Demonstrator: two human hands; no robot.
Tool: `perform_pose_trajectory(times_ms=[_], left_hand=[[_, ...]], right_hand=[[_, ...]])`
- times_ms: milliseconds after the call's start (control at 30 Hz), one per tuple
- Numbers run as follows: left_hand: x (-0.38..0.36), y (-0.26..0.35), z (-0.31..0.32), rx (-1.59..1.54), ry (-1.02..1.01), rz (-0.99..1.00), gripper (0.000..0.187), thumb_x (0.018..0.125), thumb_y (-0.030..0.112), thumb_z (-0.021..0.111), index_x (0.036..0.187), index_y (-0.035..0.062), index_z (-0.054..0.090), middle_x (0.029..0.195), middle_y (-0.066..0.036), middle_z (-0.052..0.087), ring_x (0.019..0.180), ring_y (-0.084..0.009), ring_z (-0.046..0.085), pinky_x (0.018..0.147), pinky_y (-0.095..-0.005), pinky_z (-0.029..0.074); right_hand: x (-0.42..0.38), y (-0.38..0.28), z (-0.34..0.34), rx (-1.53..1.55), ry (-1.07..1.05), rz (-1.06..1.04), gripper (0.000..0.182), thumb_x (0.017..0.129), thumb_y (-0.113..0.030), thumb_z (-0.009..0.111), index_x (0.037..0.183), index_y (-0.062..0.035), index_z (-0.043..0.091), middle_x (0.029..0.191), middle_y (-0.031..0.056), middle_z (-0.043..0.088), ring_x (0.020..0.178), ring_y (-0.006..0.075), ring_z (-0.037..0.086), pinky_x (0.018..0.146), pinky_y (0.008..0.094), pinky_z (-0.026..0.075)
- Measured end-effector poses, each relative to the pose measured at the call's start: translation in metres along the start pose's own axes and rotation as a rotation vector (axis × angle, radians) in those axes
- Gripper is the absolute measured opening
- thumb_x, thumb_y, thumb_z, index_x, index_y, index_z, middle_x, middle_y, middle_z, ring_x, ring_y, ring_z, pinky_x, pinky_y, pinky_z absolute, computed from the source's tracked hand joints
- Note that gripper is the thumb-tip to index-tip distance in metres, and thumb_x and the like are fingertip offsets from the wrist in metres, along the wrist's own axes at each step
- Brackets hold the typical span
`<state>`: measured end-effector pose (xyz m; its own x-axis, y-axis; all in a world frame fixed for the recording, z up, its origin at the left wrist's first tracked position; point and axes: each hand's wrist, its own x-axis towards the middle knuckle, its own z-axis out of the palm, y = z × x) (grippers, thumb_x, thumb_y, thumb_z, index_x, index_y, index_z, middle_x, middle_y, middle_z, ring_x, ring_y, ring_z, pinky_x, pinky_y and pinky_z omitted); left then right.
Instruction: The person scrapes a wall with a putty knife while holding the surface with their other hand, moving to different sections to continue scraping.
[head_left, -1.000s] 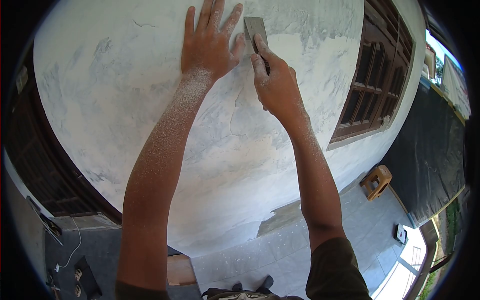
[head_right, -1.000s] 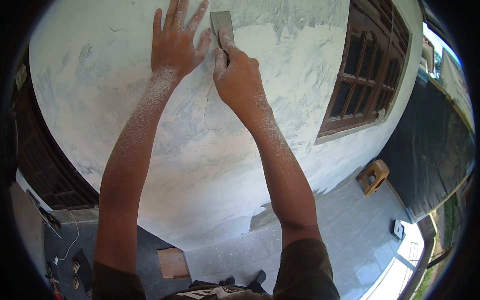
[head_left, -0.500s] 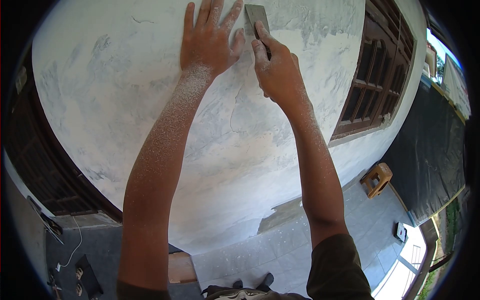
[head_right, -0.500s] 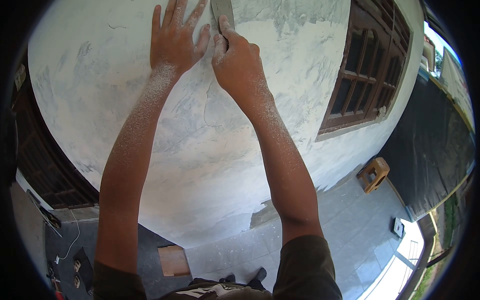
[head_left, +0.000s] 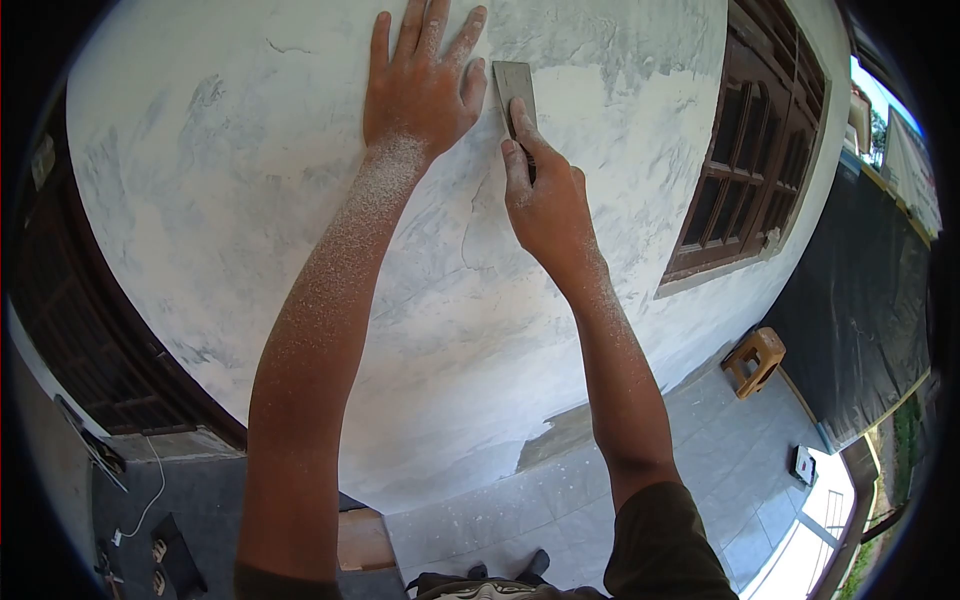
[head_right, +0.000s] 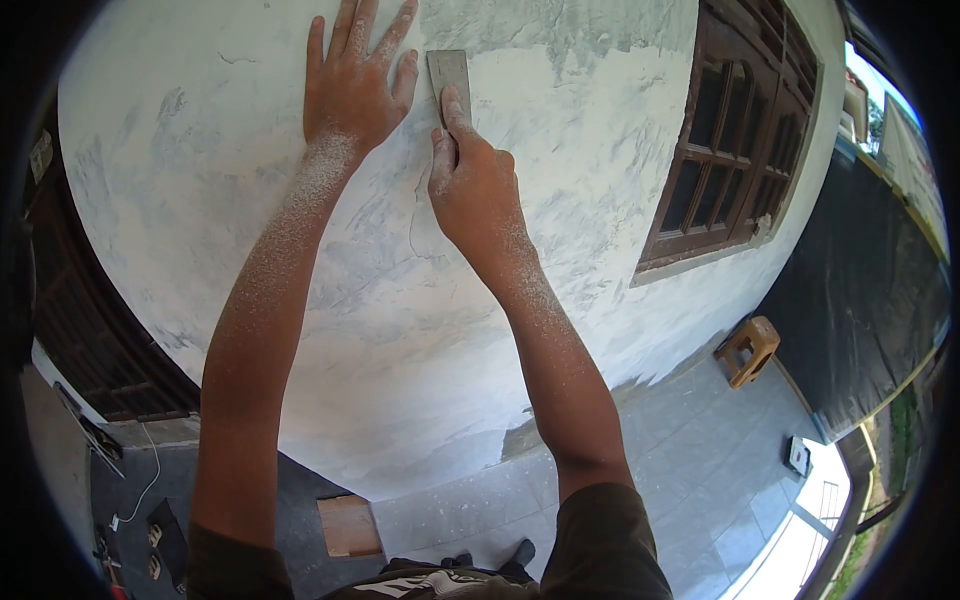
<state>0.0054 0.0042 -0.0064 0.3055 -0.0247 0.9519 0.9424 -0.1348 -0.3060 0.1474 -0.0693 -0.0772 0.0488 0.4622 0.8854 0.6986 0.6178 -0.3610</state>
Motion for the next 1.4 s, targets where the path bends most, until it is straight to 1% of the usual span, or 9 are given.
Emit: perform_pose_trajectory(times_ms=[67, 133, 300, 467, 533, 733, 867, 933, 1400], left_hand=[[-0.001, 0.000, 0.000, 0.000, -0.006, 0.009, 0.060, 0.096, 0.038, 0.048, 0.151, 0.0152, 0.040, 0.164, -0.014, 0.022, 0.153, -0.0291, 0.015, 0.123, -0.0526, 0.012], [-0.001, 0.001, -0.001, -0.018, -0.007, 0.009, 0.060, 0.096, 0.037, 0.049, 0.151, 0.0149, 0.041, 0.164, -0.014, 0.022, 0.152, -0.0294, 0.016, 0.123, -0.0527, 0.012], [0.000, 0.000, -0.003, -0.043, 0.025, 0.015, 0.059, 0.095, 0.033, 0.051, 0.150, 0.0137, 0.043, 0.163, -0.016, 0.023, 0.152, -0.0301, 0.018, 0.123, -0.0531, 0.013], [0.000, 0.001, -0.003, -0.050, 0.021, 0.003, 0.058, 0.094, 0.031, 0.052, 0.149, 0.0126, 0.045, 0.162, -0.017, 0.026, 0.151, -0.0308, 0.019, 0.123, -0.0530, 0.014], [-0.002, 0.002, -0.006, -0.057, 0.020, 0.002, 0.058, 0.094, 0.030, 0.053, 0.149, 0.0126, 0.044, 0.161, -0.017, 0.026, 0.151, -0.0309, 0.020, 0.123, -0.0528, 0.015], [0.002, 0.005, -0.005, -0.126, 0.053, -0.091, 0.056, 0.095, 0.028, 0.055, 0.148, 0.0124, 0.045, 0.161, -0.017, 0.026, 0.151, -0.0309, 0.021, 0.123, -0.0517, 0.017], [0.001, 0.010, -0.007, -0.057, 0.058, -0.150, 0.055, 0.096, 0.030, 0.055, 0.148, 0.0139, 0.046, 0.162, -0.017, 0.025, 0.151, -0.0307, 0.020, 0.123, -0.0512, 0.016], [0.001, 0.011, -0.005, -0.065, 0.059, -0.160, 0.055, 0.096, 0.031, 0.055, 0.148, 0.0144, 0.046, 0.162, -0.017, 0.024, 0.151, -0.0305, 0.019, 0.123, -0.0511, 0.015], [0.005, 0.009, -0.001, 0.015, 0.046, -0.158, 0.056, 0.097, 0.036, 0.051, 0.150, 0.0173, 0.044, 0.163, -0.017, 0.021, 0.152, -0.0306, 0.016, 0.123, -0.0525, 0.012]], right_hand=[[0.011, -0.003, -0.004, -0.003, 0.003, 0.003, 0.042, 0.102, -0.016, 0.048, 0.142, -0.0039, 0.051, 0.079, 0.0262, 0.069, 0.069, 0.0363, 0.072, 0.072, 0.0451, 0.059], [0.031, -0.017, -0.014, 0.115, -0.090, 0.164, 0.044, 0.103, -0.022, 0.049, 0.145, -0.0086, 0.050, 0.104, 0.0298, 0.069, 0.095, 0.0375, 0.072, 0.088, 0.0438, 0.054], [-0.002, -0.011, -0.003, 0.079, -0.034, 0.111, 0.044, 0.103, -0.020, 0.049, 0.145, -0.0081, 0.049, 0.093, 0.0278, 0.071, 0.083, 0.0340, 0.073, 0.083, 0.0419, 0.055], [0.006, -0.011, -0.004, 0.129, -0.104, 0.196, 0.044, 0.103, -0.020, 0.050, 0.145, -0.0078, 0.049, 0.098, 0.0286, 0.070, 0.091, 0.0360, 0.073, 0.085, 0.0415, 0.054], [0.015, -0.011, -0.002, 0.074, -0.018, 0.093, 0.044, 0.103, -0.020, 0.049, 0.146, -0.0078, 0.049, 0.097, 0.0278, 0.071, 0.087, 0.0333, 0.073, 0.083, 0.0411, 0.055], [-0.009, -0.010, 0.007, 0.118, -0.041, 0.160, 0.044, 0.103, -0.021, 0.050, 0.145, -0.0081, 0.049, 0.093, 0.0258, 0.072, 0.077, 0.0301, 0.072, 0.077, 0.0396, 0.055], [0.000, -0.011, 0.003, 0.141, -0.043, 0.158, 0.044, 0.103, -0.020, 0.050, 0.145, -0.0080, 0.049, 0.091, 0.0261, 0.071, 0.077, 0.0309, 0.072, 0.077, 0.0392, 0.055], [-0.004, -0.015, 0.003, 0.135, -0.028, 0.105, 0.043, 0.102, -0.015, 0.047, 0.143, -0.0019, 0.049, 0.075, 0.0257, 0.068, 0.069, 0.0358, 0.071, 0.068, 0.0437, 0.058], [-0.009, -0.005, 0.010, 0.132, 0.002, 0.038, 0.044, 0.102, -0.014, 0.048, 0.143, 0.0008, 0.048, 0.077, 0.0266, 0.069, 0.072, 0.0357, 0.072, 0.071, 0.0453, 0.058]])
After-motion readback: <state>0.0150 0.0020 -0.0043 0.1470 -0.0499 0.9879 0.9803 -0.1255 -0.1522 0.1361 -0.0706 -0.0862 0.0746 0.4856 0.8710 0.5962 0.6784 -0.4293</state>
